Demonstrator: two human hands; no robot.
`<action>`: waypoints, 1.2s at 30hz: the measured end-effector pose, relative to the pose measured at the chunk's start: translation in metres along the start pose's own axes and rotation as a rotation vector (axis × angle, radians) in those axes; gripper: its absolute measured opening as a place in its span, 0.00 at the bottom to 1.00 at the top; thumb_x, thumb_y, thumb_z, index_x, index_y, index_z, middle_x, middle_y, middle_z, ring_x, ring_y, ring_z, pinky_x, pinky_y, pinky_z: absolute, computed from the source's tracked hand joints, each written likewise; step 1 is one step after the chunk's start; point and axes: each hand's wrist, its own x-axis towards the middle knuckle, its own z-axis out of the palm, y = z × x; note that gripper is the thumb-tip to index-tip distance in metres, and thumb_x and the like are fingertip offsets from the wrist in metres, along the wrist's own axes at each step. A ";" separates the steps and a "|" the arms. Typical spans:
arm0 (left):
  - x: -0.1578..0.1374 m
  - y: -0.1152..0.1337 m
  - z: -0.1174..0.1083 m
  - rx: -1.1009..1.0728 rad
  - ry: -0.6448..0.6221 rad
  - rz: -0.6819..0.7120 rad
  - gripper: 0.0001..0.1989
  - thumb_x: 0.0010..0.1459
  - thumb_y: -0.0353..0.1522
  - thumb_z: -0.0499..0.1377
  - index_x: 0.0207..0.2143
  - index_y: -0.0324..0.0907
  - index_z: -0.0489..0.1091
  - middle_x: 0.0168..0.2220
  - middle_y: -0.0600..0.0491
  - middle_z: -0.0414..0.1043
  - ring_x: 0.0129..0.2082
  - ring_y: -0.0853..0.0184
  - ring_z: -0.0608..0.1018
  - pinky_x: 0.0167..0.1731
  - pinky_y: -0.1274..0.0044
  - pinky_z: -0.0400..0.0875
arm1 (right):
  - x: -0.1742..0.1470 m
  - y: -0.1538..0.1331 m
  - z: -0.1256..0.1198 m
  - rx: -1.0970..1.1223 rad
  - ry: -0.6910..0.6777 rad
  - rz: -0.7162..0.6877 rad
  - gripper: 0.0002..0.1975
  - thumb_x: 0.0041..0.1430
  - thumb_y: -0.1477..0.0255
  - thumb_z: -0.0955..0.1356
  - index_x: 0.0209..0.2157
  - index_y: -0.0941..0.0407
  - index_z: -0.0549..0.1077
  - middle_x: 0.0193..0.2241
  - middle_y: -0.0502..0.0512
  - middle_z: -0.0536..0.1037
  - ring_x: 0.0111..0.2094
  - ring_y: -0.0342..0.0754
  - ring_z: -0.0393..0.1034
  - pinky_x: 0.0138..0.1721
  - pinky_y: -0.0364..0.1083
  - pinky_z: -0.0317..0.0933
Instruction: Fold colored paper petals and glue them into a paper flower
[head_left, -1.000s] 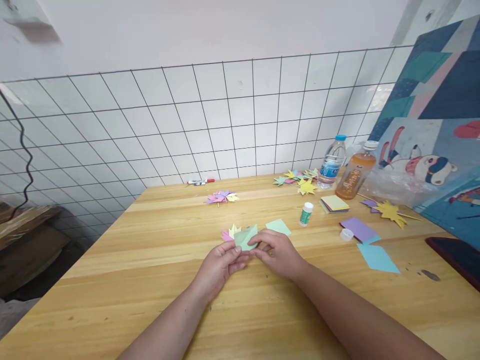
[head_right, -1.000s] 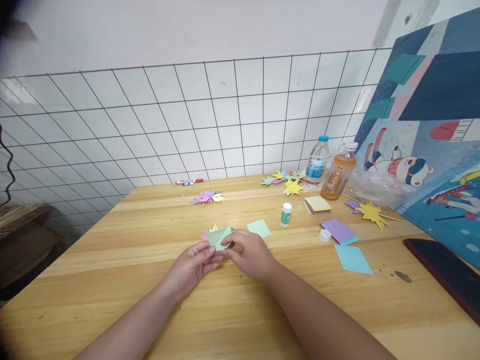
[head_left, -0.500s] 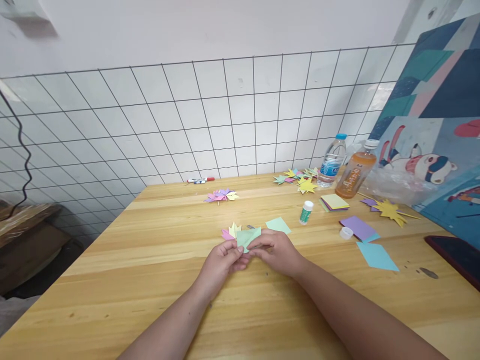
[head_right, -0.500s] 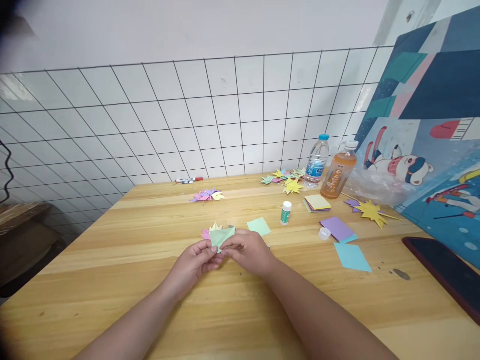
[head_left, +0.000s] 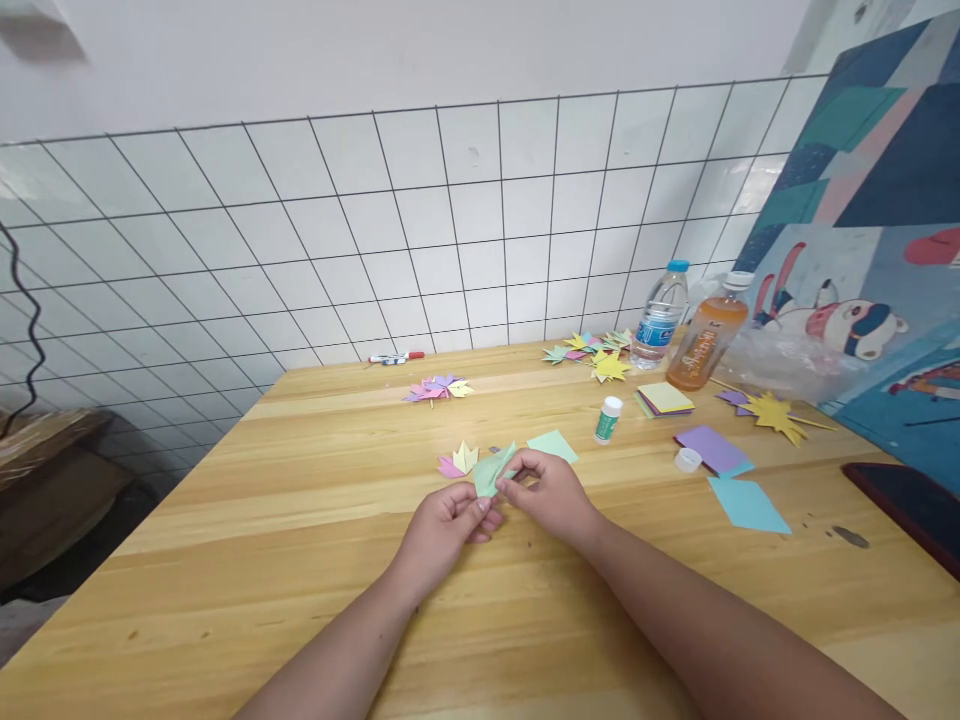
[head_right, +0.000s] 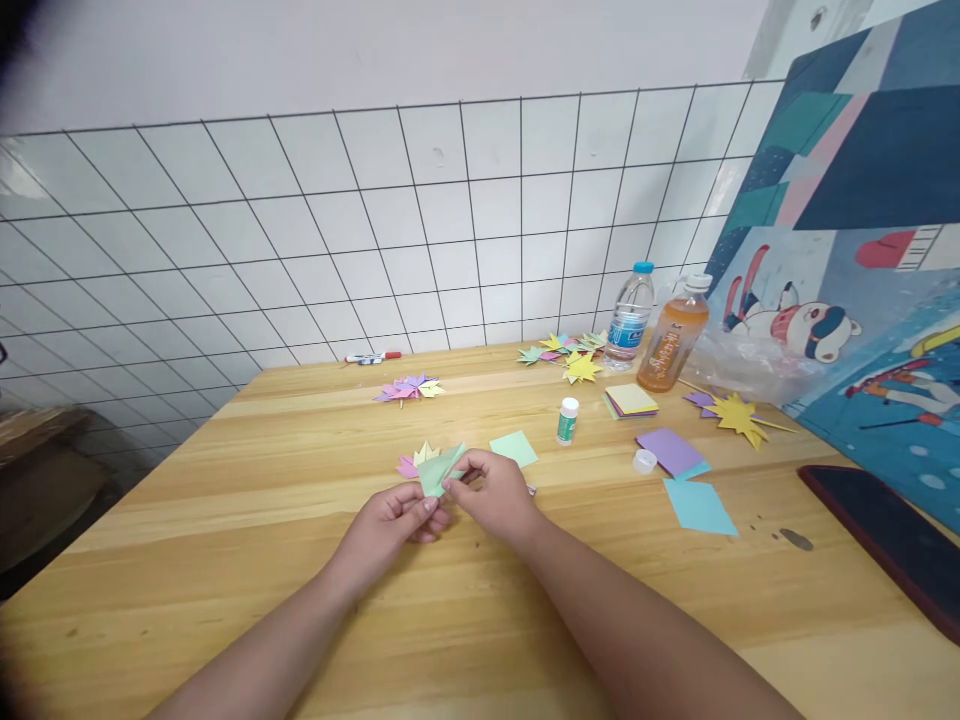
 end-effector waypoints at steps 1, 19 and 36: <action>0.000 0.000 -0.001 -0.006 0.003 -0.012 0.20 0.46 0.45 0.63 0.33 0.37 0.73 0.28 0.47 0.77 0.29 0.65 0.78 0.30 0.76 0.71 | 0.000 0.000 0.000 -0.002 0.011 0.002 0.06 0.48 0.69 0.67 0.24 0.57 0.69 0.25 0.51 0.74 0.29 0.44 0.69 0.28 0.41 0.62; 0.001 0.002 -0.001 -0.040 -0.014 -0.069 0.21 0.46 0.45 0.63 0.34 0.36 0.74 0.29 0.46 0.78 0.29 0.66 0.77 0.30 0.77 0.70 | 0.002 0.002 0.001 -0.034 0.025 0.025 0.05 0.48 0.69 0.67 0.24 0.57 0.70 0.23 0.51 0.74 0.26 0.43 0.68 0.27 0.41 0.60; 0.005 0.000 0.006 -0.056 0.031 0.001 0.19 0.44 0.45 0.64 0.30 0.37 0.72 0.25 0.49 0.75 0.22 0.70 0.75 0.23 0.79 0.68 | -0.003 0.001 0.008 -0.107 0.051 -0.018 0.03 0.48 0.72 0.67 0.24 0.56 0.70 0.21 0.47 0.71 0.22 0.41 0.64 0.24 0.39 0.58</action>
